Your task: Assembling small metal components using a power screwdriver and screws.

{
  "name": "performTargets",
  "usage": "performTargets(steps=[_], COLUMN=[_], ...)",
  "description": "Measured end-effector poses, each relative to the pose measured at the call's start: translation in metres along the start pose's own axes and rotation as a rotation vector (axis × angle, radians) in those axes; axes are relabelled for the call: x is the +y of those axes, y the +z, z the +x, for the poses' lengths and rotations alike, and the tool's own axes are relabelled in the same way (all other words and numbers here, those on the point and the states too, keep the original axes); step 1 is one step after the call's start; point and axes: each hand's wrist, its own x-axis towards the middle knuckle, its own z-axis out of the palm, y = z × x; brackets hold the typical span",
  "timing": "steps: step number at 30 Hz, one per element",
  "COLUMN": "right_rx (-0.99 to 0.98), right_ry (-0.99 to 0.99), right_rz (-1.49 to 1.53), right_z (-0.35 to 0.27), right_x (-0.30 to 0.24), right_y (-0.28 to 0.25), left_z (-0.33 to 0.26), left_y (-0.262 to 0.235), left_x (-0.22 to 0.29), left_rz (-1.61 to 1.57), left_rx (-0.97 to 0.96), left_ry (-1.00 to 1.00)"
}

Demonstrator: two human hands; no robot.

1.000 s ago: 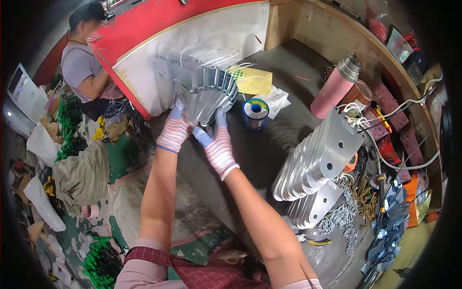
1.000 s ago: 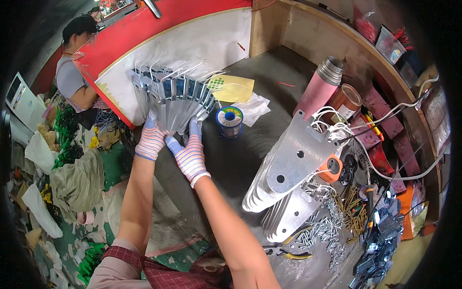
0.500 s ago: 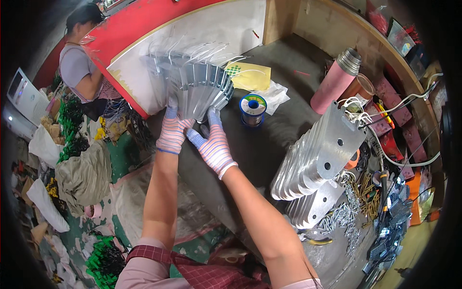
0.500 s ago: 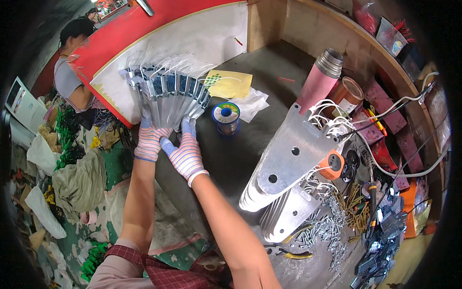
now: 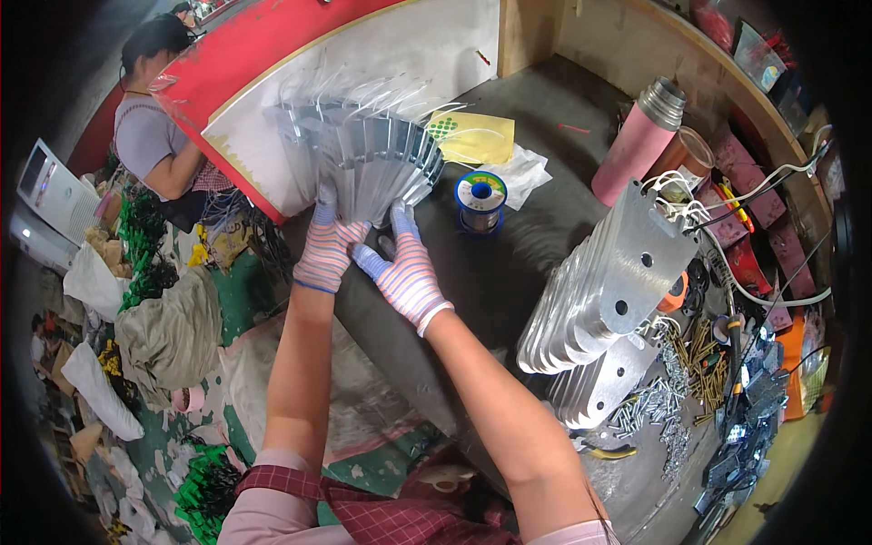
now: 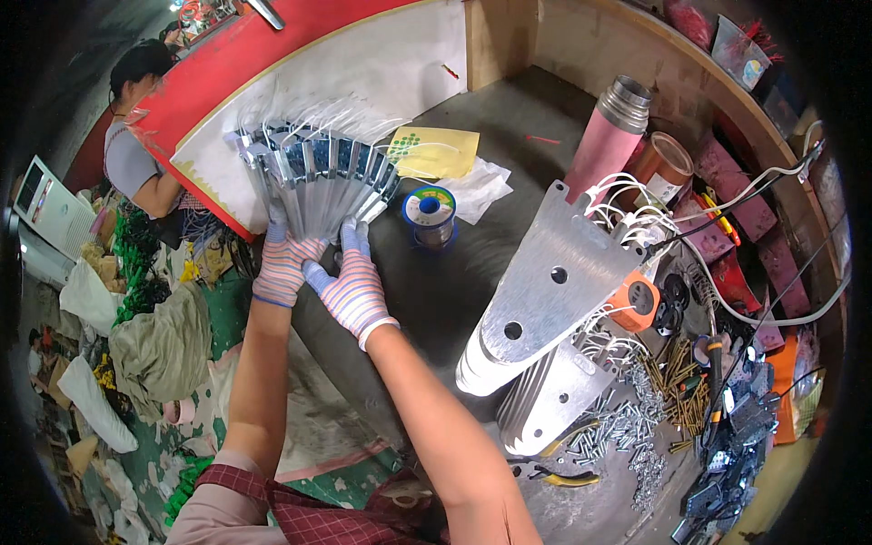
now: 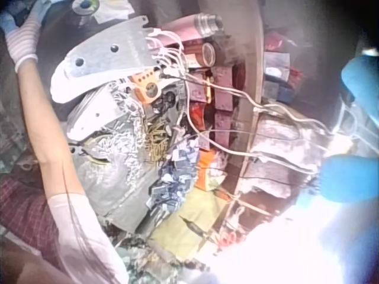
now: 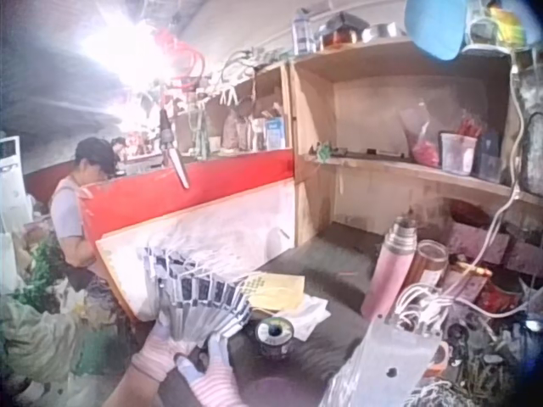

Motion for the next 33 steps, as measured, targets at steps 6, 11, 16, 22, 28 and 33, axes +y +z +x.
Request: performTargets(steps=[6, 11, 16, 22, 28, 33], right_rx=[0.049, 0.068, 0.108, 0.14, 0.21, 0.206], right_ry=[-0.007, 0.012, 0.007, -0.038, -0.11, -0.045], right_rz=[0.013, 0.07, 0.038, -0.01, -0.082, -0.098], right_z=[0.0, 0.001, -0.001, -0.002, -0.005, -0.009], right_x=[0.005, 0.009, 0.007, 0.007, 0.003, -0.002], right_y=[0.003, 0.006, 0.006, 0.006, 0.013, 0.013], left_z=[-0.006, -0.008, -0.008, -0.013, -0.01, -0.009], left_y=[0.004, 0.009, 0.02, 0.015, 0.013, 0.016], left_x=[-0.018, -0.021, -0.022, -0.025, -0.026, -0.027], left_rz=[-0.032, -0.006, -0.068, 0.171, 0.045, 0.078], left_rx=[0.069, 0.377, 0.461, 0.328, 0.434, 0.417], left_ry=[0.134, 0.123, 0.13, 0.184, 0.168, 0.216])
